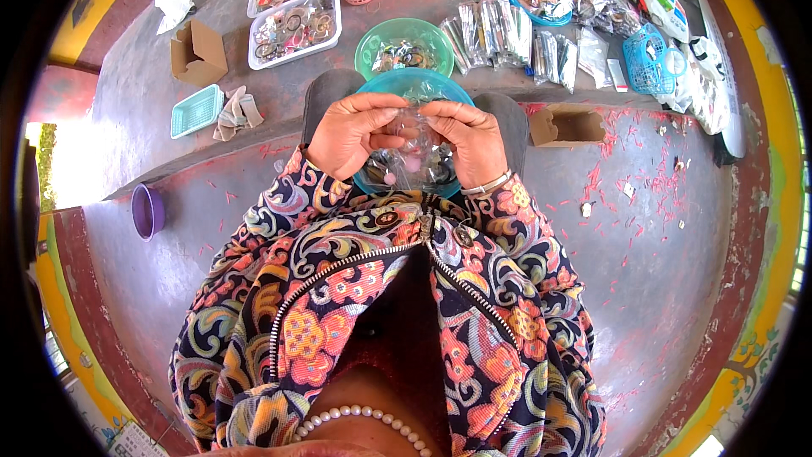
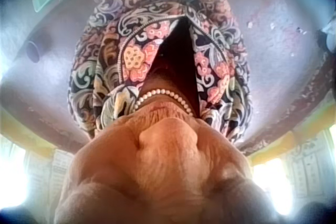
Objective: The person sits on the floor and packs small hair accessories into clear plastic bags. They pick up items from a blue bowl, place them into bags, and seal them before moving the finished packages to a green bowl. The process is repetitive and involves handling multiple small items one by one.
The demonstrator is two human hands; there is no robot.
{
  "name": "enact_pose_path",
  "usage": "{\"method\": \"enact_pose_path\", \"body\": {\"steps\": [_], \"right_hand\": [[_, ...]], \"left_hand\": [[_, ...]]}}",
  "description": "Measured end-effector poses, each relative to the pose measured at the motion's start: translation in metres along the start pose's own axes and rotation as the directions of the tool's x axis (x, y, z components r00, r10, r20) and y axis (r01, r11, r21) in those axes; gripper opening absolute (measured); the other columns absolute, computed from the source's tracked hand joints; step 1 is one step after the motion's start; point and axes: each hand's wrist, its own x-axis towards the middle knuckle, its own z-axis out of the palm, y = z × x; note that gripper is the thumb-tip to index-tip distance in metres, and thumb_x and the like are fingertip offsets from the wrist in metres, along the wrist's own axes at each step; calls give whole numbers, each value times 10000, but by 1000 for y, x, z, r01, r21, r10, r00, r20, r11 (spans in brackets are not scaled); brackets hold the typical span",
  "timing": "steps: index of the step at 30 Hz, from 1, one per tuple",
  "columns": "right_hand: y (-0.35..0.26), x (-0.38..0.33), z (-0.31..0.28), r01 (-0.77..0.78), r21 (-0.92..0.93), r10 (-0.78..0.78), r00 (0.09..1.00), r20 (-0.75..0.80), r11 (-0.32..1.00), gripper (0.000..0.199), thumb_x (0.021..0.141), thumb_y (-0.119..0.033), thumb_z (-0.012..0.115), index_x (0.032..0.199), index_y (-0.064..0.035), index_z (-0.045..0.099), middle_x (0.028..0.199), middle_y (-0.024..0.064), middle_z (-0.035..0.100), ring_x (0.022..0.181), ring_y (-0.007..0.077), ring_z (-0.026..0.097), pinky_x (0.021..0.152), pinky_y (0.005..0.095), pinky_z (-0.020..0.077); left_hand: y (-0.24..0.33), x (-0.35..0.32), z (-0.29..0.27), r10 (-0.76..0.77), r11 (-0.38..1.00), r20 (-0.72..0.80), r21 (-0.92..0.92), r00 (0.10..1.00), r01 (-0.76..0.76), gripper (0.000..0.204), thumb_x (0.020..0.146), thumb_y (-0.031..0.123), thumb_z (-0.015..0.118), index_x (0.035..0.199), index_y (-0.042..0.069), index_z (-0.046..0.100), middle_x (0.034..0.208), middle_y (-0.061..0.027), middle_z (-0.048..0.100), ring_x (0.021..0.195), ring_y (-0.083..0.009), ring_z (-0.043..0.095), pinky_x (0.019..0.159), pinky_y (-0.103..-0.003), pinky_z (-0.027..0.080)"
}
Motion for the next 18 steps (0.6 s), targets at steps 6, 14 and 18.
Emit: {"method": "enact_pose_path", "body": {"steps": [6,14,18], "right_hand": [[-2,0,-1,28,-8,-28,997,74,1000,113,816,-28,520,828,18,622,727,33,576,630,93,483,595,213,387],[-1,3,-2,41,-24,-39,996,78,999,112,810,-17,511,810,16,618,737,36,583,643,95,494,596,211,396],[0,4,-2,33,-28,-31,997,65,999,115,807,-7,506,807,15,618,746,38,588,644,95,494,603,209,400]], "left_hand": [[-1,0,-3,26,999,19,-27,999,-26,173,854,47,482,990,-19,567,952,-155,605,854,-253,616,691,-297,545],[1,0,-5,92,994,132,-62,987,-85,162,846,22,480,971,-29,569,939,-147,607,836,-241,619,703,-298,539],[0,1,-1,93,994,21,51,995,-94,180,825,24,526,989,-42,562,914,-149,614,811,-233,623,689,-292,537]]}}
